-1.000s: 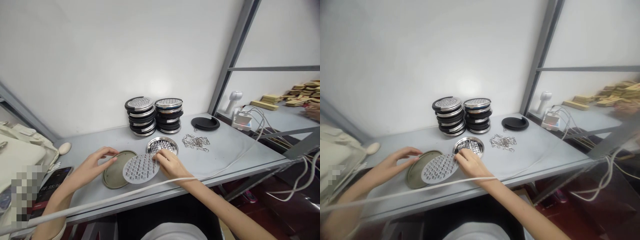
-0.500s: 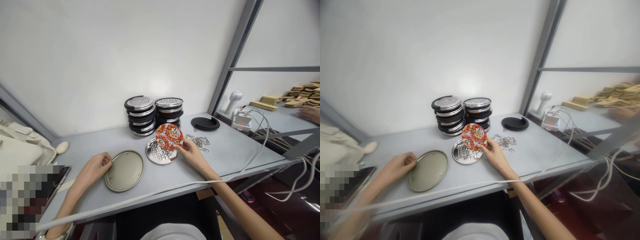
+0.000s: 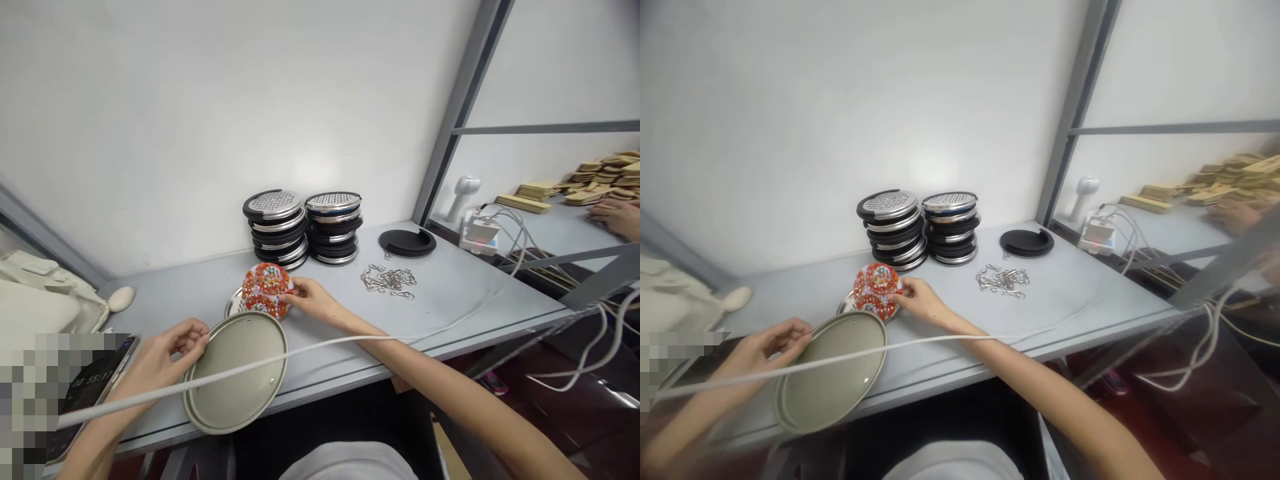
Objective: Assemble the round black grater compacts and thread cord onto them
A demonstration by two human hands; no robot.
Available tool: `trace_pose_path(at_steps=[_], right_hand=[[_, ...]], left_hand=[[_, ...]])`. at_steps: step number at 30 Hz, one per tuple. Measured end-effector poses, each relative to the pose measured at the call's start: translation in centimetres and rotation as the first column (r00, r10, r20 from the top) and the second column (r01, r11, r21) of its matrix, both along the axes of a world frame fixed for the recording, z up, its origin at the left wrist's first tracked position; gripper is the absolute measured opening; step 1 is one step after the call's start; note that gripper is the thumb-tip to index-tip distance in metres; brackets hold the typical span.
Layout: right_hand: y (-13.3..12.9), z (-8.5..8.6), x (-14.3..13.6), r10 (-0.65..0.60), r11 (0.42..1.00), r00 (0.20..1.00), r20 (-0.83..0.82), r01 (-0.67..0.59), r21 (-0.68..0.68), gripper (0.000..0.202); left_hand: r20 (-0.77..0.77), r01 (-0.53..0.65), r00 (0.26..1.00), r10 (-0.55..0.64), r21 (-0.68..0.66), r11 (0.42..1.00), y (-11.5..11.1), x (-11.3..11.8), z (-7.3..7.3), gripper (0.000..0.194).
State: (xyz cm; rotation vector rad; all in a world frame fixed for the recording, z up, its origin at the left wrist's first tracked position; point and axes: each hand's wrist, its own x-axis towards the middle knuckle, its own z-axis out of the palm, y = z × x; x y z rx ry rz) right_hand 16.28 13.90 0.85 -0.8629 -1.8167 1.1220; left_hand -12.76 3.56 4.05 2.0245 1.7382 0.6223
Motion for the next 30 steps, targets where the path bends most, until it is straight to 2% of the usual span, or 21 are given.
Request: trace_pose_path(at_steps=[3, 7, 10, 13, 15, 18, 21, 26, 30], right_hand=[[0.4, 0.8, -1.2, 0.016, 0.999, 1.0, 0.017, -0.017, 0.05, 0.029], [0.0, 2.0, 1.4, -0.042, 0.989, 0.999, -0.003, 0.042, 0.14, 0.028], [-1.4, 2.9, 4.8, -0.199, 0.901, 0.979, 0.032, 0.17, 0.4, 0.021], [-3.4, 3.3, 7.7, -0.34, 0.808, 0.936, 0.096, 0.238, 0.539, 0.017], [-4.8, 2.9, 9.0, -0.404, 0.767, 0.9, 0.163, 0.236, 0.597, 0.016], [-6.5, 1.6, 10.2, -0.46, 0.695, 0.852, 0.25, 0.17, 0.699, 0.014], [-7.4, 0.3, 10.9, -0.5, 0.616, 0.814, 0.295, 0.095, 0.782, 0.016], [-8.0, -1.0, 11.1, -0.459, 0.59, 0.813, 0.359, -0.023, 0.807, 0.02], [-7.9, -1.7, 10.9, -0.439, 0.593, 0.817, 0.375, -0.05, 0.804, 0.019]], left_hand=[[0.058, 0.038, 0.998, -0.035, -0.064, 0.997, 0.6, 1.6, -0.4, 0.03], [0.158, 0.113, 0.983, -0.094, -0.115, 0.987, 1.6, 4.7, -0.8, 0.027], [0.17, 0.117, 0.98, -0.102, -0.085, 0.989, 2.6, 7.5, -1.0, 0.024], [0.138, 0.113, 0.984, -0.112, -0.004, 0.994, 3.4, 10.5, -1.1, 0.02], [0.059, 0.139, 0.988, -0.142, 0.051, 0.989, 3.9, 12.2, -1.2, 0.017], [0.029, 0.148, 0.988, -0.152, 0.104, 0.983, 4.4, 14.2, -1.5, 0.015], [-0.007, 0.146, 0.989, -0.146, 0.156, 0.977, 4.7, 15.0, -2.0, 0.013], [-0.049, 0.146, 0.989, -0.139, 0.189, 0.971, 4.8, 14.5, -2.7, 0.019], [-0.055, 0.141, 0.99, -0.132, 0.219, 0.965, 3.5, 14.2, -3.0, 0.024]])
